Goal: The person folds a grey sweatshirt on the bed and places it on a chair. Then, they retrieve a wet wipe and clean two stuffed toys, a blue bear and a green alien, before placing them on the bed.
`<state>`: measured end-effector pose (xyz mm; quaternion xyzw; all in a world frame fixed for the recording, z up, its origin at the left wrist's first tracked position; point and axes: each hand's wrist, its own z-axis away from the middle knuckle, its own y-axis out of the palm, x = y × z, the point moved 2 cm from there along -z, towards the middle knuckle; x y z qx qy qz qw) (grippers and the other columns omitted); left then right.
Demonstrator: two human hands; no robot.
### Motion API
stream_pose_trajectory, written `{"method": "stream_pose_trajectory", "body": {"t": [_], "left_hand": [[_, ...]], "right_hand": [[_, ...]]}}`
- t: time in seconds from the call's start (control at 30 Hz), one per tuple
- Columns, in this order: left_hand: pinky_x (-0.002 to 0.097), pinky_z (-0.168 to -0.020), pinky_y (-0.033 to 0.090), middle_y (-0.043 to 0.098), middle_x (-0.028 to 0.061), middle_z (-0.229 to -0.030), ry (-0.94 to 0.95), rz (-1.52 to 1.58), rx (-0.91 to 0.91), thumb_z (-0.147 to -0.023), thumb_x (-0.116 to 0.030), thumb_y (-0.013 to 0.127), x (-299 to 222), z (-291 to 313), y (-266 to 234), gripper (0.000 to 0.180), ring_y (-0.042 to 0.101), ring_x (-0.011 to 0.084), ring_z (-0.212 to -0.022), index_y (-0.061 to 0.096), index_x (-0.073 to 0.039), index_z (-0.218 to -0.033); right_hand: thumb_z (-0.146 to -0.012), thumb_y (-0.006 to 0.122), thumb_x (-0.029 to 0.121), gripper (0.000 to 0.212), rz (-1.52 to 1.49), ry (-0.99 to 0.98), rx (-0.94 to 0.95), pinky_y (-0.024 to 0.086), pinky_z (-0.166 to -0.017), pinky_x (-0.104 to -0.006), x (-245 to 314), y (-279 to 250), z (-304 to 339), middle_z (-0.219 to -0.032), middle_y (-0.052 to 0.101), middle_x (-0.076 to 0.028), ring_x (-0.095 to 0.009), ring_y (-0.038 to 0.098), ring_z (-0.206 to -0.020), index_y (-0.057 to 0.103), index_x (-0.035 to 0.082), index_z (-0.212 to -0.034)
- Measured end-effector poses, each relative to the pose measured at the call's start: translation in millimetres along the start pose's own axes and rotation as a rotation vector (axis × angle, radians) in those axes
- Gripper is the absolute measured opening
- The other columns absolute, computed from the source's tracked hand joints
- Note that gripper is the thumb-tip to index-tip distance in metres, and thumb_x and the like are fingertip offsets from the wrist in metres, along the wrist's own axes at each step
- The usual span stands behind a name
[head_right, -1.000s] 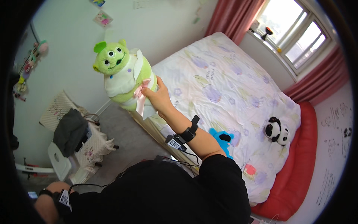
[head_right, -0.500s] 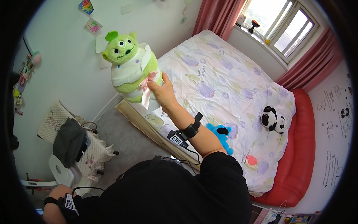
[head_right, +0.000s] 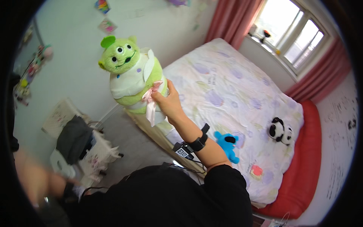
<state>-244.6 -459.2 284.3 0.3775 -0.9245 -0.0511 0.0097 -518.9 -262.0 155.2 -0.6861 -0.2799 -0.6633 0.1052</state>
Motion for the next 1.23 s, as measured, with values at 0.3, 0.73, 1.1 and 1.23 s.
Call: {"method": "stream_pose_trajectory", "body": {"t": [0.3, 0.73, 1.1, 1.23], "left_hand": [[0.0304, -0.094, 0.037, 0.048, 0.0095, -0.116, -1.320, 0.299, -0.173, -0.074, -0.009, 0.065, 81, 140, 24, 0.065, 0.046, 0.0180, -0.108, 0.031, -0.001, -0.129], [0.0303, -0.090, 0.042, 0.046, 0.0115, -0.119, -1.367, 0.095, -0.137, -0.070, -0.004, 0.070, 43, 139, 22, 0.072, 0.048, 0.0190, -0.108, 0.029, -0.002, -0.129], [0.0311, -0.089, 0.042, 0.045, 0.0132, -0.118, -1.293, 0.018, -0.052, -0.068, -0.004, 0.071, 39, 138, 26, 0.073, 0.048, 0.0201, -0.107, 0.029, 0.000, -0.128], [0.0321, -0.090, 0.041, 0.043, 0.0141, -0.122, -1.301, -0.029, 0.057, -0.068, -0.005, 0.071, 44, 140, 31, 0.076, 0.045, 0.0214, -0.111, 0.026, -0.004, -0.130]], "right_hand": [[-0.075, 0.070, 0.022, 0.064, 0.436, 0.148, 0.289, 0.041, -0.087, -0.0324, 9, 72, 25, -0.112, 0.050, -0.014, -0.019, 0.048, -0.102, 0.037, 0.001, -0.125], [-0.073, 0.055, -0.001, 0.034, 0.641, -0.767, 0.178, 0.045, -0.087, -0.0348, 3, 71, 12, -0.109, 0.059, -0.014, -0.028, 0.055, -0.103, 0.058, 0.005, -0.107], [-0.066, 0.054, -0.011, 0.047, 0.483, -0.882, 0.478, 0.045, -0.087, -0.0351, 9, 91, 25, -0.112, 0.057, -0.013, -0.025, 0.055, -0.103, 0.057, 0.006, -0.109], [-0.069, 0.064, -0.001, 0.054, 0.553, -0.927, 0.791, 0.043, -0.092, -0.0328, -8, 97, 3, -0.127, 0.047, -0.014, -0.023, 0.051, -0.110, 0.053, 0.012, -0.121]]}}
